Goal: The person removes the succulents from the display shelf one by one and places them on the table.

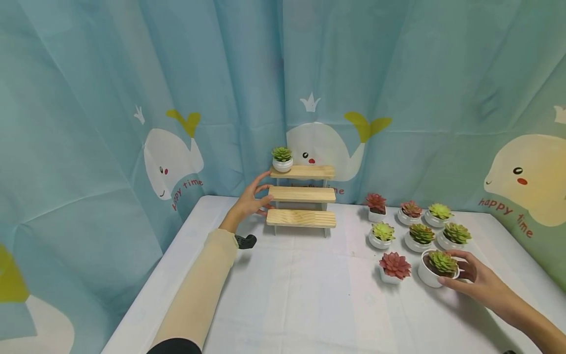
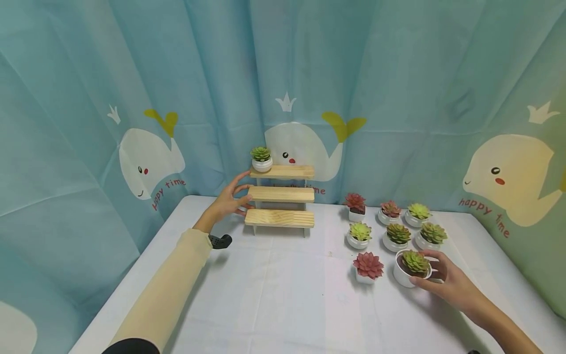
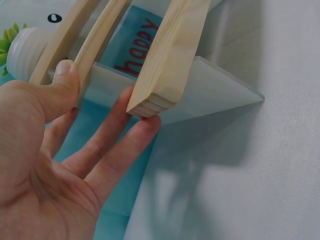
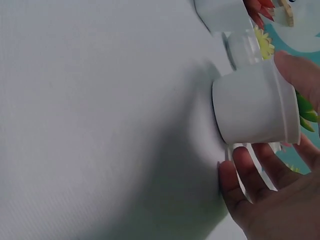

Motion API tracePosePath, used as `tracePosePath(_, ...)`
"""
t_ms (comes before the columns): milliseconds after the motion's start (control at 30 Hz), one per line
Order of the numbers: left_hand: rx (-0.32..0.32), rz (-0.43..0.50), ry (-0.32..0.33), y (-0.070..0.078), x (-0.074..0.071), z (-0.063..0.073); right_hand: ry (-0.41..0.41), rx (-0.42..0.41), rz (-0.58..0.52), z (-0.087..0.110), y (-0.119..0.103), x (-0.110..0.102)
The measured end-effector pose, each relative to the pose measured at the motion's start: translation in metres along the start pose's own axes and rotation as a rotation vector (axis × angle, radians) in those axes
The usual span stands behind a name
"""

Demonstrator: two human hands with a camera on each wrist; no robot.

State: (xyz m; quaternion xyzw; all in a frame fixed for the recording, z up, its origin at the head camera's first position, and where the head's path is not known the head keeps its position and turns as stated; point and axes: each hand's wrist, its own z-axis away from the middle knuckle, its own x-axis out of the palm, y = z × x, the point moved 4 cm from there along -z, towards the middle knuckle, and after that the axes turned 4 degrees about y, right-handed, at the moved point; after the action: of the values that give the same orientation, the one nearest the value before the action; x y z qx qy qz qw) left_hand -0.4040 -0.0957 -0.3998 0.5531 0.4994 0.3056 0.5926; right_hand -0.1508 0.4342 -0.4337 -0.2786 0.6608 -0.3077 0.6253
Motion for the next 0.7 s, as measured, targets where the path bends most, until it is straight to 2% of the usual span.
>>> tracePosePath(200, -0.003, -0.012, 0.001, 0.002, 0.0, 0.0, -0.03, -0.042, 0.058, -0.006, -0.004, -0.01)
tracePosePath(467, 0.011, -0.008, -0.003, 0.002, 0.001, 0.002, -0.022, -0.21, 0.064, -0.013, -0.02, -0.032)
tracePosePath(700, 0.017, -0.007, -0.008, 0.0, 0.001, 0.002, -0.002, -0.198, 0.16, -0.026, -0.041, -0.053)
